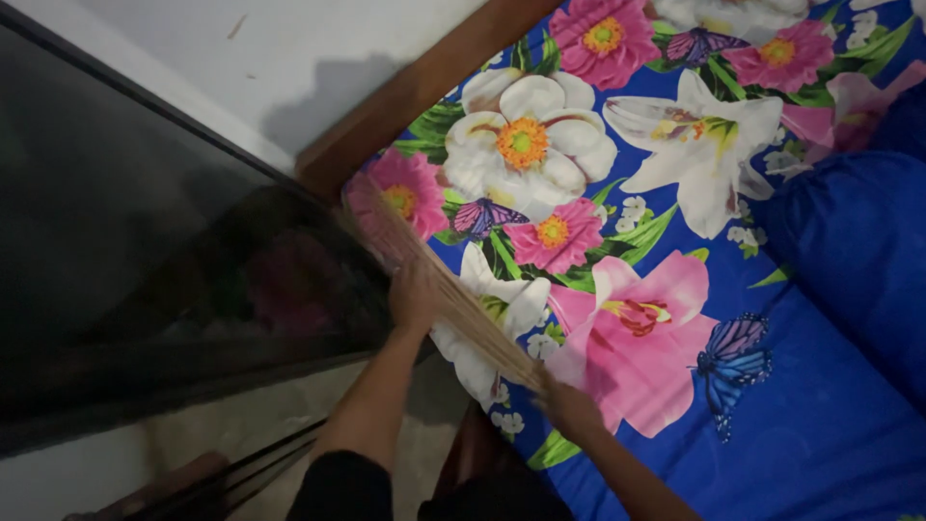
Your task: Organizing pillows and bolsters and smoothing sheets to make a bed.
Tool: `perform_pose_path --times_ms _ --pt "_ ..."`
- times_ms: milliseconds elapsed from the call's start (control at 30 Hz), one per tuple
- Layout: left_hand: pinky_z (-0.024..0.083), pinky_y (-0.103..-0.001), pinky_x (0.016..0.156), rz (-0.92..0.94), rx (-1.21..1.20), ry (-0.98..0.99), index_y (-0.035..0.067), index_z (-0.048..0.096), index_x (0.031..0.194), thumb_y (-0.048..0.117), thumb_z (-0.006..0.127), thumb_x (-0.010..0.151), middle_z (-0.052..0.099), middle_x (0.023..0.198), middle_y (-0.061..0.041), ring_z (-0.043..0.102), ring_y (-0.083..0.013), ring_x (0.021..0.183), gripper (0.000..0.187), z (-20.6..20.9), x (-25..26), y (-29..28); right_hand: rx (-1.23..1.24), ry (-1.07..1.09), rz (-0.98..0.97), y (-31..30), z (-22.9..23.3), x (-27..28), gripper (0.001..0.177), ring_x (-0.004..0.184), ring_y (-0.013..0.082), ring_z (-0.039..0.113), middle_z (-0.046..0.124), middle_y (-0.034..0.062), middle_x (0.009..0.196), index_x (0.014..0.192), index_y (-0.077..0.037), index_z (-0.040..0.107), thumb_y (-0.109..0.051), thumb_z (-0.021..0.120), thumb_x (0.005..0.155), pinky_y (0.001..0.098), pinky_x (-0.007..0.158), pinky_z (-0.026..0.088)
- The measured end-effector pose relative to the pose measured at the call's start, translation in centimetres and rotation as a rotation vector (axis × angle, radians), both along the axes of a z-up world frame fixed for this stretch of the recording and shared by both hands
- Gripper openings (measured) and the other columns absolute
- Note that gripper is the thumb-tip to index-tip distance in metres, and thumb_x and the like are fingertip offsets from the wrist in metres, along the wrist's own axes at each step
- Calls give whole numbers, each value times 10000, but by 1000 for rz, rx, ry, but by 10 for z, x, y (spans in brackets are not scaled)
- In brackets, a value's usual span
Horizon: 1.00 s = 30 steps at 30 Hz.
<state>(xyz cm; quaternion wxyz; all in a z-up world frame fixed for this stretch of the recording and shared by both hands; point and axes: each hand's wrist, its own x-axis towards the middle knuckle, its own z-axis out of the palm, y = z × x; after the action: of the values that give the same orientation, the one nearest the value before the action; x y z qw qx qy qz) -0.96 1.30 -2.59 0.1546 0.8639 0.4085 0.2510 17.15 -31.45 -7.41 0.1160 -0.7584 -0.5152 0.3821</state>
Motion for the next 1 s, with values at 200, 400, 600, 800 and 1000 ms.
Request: perform_pose_path --times_ms 200,400,600,800,1000 --pt "498 -473 1098 458 8 -27 108 629 1200 112 587 938 652 1254 -176 605 -404 1255 266 -71 -1 79 64 -70 -384 -90 5 62 784 733 368 739 759 194 850 1548 -215 370 -462 665 865 494 649 581" --pt "423 -481 1112 750 -26 -110 49 627 1336 87 636 839 579 1430 -230 532 -440 1292 498 -107 20 205 239 -485 -666 -85 0 107 817 630 423 665 708 228 867 1592 -125 462 -379 728 862 527 552 526" --pt "383 -555 1083 327 22 368 16 614 1333 290 869 487 565 1383 -263 506 -456 1291 925 -82 23 286 353 -726 -750 48 -1 122 724 936 460 645 675 252 1099 1563 -4 491 -290 725 941 529 767 530" --pt "589 -482 856 184 -6 689 69 744 1079 106 618 926 696 1212 -208 709 -377 1047 202 -136 22 347 859 -471 -495 259 36 117 778 1192 506 510 564 299 1283 1365 47 490 -197 731 667 539 1030 399" --pt "619 -463 690 -65 65 941 117 800 833 116 650 906 771 900 -149 768 -334 840 167 -151 14 378 733 -56 -356 421 55 86 656 1270 471 542 576 295 1379 1457 10 481 -65 700 843 494 1081 425"
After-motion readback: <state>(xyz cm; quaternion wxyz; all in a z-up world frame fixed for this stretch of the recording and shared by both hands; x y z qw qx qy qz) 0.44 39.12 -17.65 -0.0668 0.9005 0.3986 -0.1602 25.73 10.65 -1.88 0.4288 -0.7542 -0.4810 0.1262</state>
